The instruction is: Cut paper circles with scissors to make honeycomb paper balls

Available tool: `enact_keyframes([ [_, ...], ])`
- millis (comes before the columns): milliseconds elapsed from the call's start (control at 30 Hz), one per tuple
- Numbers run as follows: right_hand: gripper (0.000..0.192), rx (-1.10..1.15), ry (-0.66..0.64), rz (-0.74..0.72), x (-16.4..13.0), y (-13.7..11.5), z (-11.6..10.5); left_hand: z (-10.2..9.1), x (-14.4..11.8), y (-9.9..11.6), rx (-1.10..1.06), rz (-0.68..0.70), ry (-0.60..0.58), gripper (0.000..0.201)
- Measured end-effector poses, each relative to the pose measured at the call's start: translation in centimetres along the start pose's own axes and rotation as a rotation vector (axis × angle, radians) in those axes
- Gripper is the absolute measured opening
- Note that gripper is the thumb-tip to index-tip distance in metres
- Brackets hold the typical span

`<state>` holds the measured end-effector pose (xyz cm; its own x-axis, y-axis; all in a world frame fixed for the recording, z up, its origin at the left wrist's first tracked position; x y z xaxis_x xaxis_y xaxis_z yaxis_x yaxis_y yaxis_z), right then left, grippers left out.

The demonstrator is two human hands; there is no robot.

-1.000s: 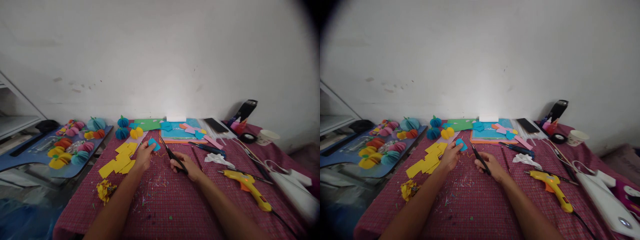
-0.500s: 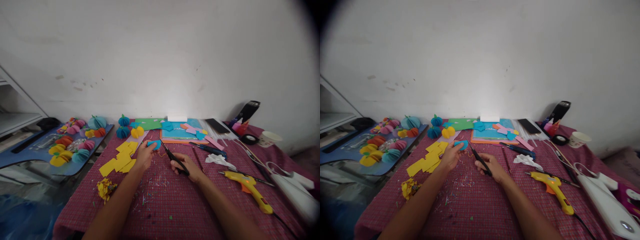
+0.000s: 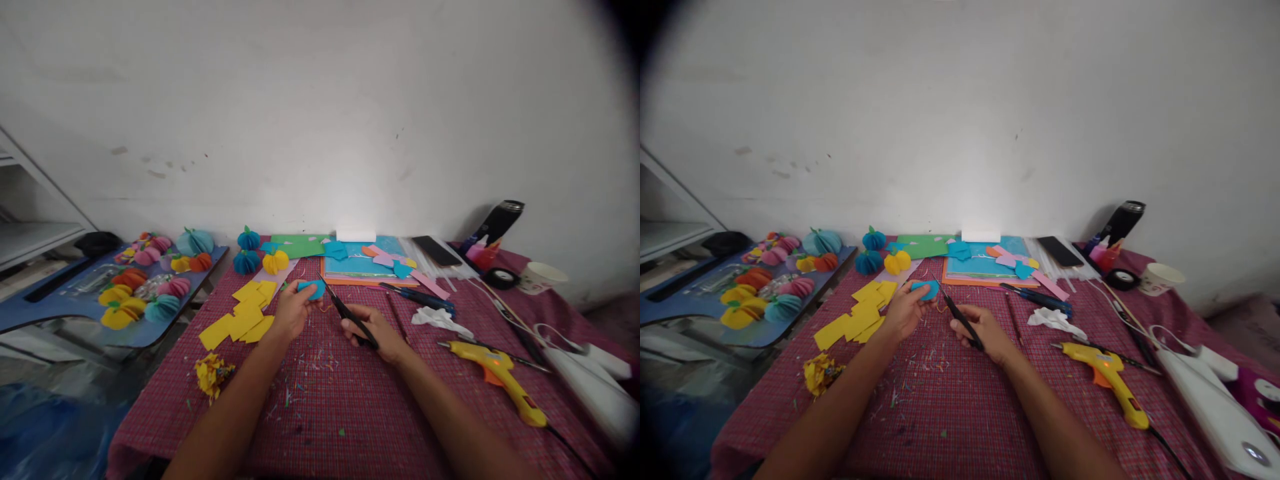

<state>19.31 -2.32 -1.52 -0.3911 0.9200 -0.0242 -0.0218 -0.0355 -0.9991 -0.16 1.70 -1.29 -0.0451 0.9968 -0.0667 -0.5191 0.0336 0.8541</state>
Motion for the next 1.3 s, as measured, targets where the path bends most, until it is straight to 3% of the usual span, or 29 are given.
enact_keyframes([
  [1300, 0.037, -0.051, 0.003, -0.01, -0.03, -0.34, 0.06, 0.35, -0.33, 0.32, -0.03, -0.026, -0.023, 0.03],
])
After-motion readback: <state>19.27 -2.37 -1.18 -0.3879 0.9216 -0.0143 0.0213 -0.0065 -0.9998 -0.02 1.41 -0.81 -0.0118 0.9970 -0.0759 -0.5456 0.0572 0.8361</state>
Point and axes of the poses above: each hand's wrist, its own x-axis towards the middle knuckle, its own z-axis out of the palm, y = z × x, the point moved 1 cm from there along x, towards the middle knuckle, and after that the axes turned 4 degrees about y, right-handed, at the moved point
